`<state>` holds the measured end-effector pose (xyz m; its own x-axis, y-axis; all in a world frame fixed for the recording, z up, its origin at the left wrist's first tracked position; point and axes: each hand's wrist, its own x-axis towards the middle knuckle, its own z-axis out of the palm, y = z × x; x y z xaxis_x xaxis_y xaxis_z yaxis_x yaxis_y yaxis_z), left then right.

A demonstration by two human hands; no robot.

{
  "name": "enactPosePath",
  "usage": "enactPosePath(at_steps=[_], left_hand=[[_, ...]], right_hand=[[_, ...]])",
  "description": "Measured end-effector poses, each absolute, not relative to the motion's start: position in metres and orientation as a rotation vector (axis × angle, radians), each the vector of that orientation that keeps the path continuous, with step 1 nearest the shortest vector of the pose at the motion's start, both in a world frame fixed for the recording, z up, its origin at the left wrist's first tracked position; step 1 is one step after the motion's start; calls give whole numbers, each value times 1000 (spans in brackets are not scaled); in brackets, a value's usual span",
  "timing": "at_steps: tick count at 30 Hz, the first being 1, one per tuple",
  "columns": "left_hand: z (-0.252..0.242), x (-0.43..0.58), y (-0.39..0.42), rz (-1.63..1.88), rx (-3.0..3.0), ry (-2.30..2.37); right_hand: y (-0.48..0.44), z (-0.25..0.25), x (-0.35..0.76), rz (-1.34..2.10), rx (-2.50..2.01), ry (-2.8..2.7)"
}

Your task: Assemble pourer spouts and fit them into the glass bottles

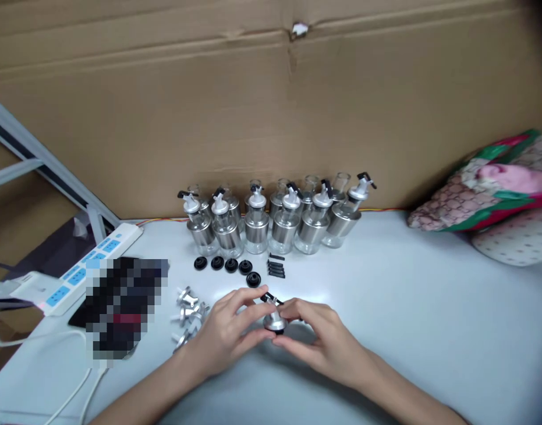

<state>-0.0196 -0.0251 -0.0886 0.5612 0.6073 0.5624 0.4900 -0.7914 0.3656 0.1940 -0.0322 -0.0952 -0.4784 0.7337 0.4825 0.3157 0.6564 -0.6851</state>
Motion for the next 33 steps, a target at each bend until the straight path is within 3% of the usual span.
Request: enactPosePath(at_steps=[4, 7, 11, 15, 20, 24, 28, 33], left_hand=[[-70, -24, -17, 1060, 2731, 937], [-49, -36, -2, 1333, 2681, 1098], [-12, -63, 50, 1801, 2382, 1299], [10, -97, 117, 1778, 1623, 1477], [-9, -124, 151, 1340, 1478, 1405], [-33, -123, 152, 1183, 1498, 1366], [-48, -113, 160, 1288, 1575, 1382], [-56, -116, 163, 1742, 1588, 1492]], right_hand=[[-28, -87, 196, 539, -725, -2089], [-25, -83, 198, 439, -707, -2089], [-25, -83, 198, 315, -744, -2023], [-24, -84, 201, 251, -740, -1991], [-22, -84, 203, 231, -734, -1968], [-21, -86, 202, 232, -736, -1986], [-20, -87, 202, 219, -733, -1974], [-20, -85, 203, 176, -733, -1944]])
